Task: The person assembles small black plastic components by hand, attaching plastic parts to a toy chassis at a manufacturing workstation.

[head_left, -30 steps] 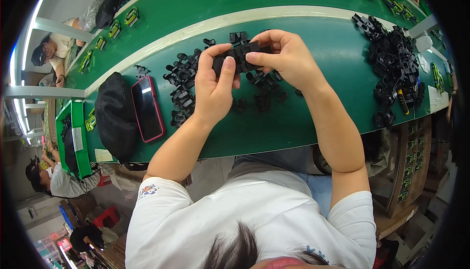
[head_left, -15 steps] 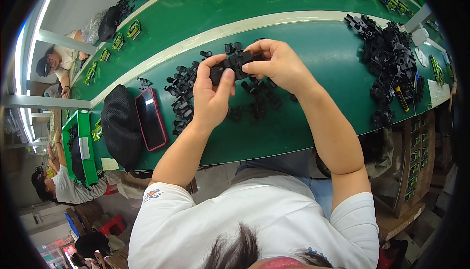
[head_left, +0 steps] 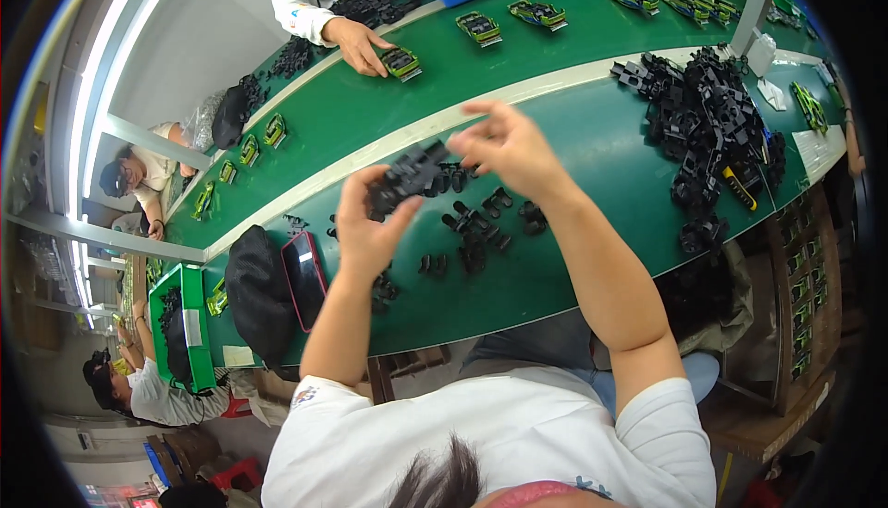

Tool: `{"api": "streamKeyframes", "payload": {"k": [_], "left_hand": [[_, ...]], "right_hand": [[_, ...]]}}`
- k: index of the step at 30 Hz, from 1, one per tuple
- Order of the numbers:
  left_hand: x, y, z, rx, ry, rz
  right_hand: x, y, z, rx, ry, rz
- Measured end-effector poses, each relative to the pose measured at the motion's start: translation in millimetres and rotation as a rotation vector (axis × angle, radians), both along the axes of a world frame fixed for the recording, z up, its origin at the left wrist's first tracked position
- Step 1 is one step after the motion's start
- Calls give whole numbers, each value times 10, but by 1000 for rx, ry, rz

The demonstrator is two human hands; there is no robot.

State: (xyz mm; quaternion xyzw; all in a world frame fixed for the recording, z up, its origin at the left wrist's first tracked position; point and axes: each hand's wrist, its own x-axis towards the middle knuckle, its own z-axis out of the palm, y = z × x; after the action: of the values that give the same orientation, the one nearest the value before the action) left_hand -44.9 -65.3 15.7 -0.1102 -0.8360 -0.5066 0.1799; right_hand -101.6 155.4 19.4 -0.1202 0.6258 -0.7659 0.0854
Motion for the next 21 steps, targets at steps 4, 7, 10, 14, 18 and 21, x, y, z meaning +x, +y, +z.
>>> {"api": "streamKeyframes", "payload": {"k": [4, 7, 10, 14, 18, 21], "left_hand": [[-738, -490, 226, -110, 117, 153], [-1539, -1020, 136, -316, 2, 351], [-2354, -1947, -282, -504, -104, 483], [-3165, -1922, -450, -610, -148, 633], [-3796, -2009, -714, -768, -250, 809], [-4171, -2104, -763, -911, -121, 809]], "right_hand": [[-355, 381, -287, 16, 5, -487], [-548, 559, -517, 43, -35, -659], [-623, 435, -564, 74, -38, -744], [-585, 446, -607, 252, 45, -839], [-581, 363, -601, 548, 37, -851], [-565, 420, -567, 612, 13, -876]]}}
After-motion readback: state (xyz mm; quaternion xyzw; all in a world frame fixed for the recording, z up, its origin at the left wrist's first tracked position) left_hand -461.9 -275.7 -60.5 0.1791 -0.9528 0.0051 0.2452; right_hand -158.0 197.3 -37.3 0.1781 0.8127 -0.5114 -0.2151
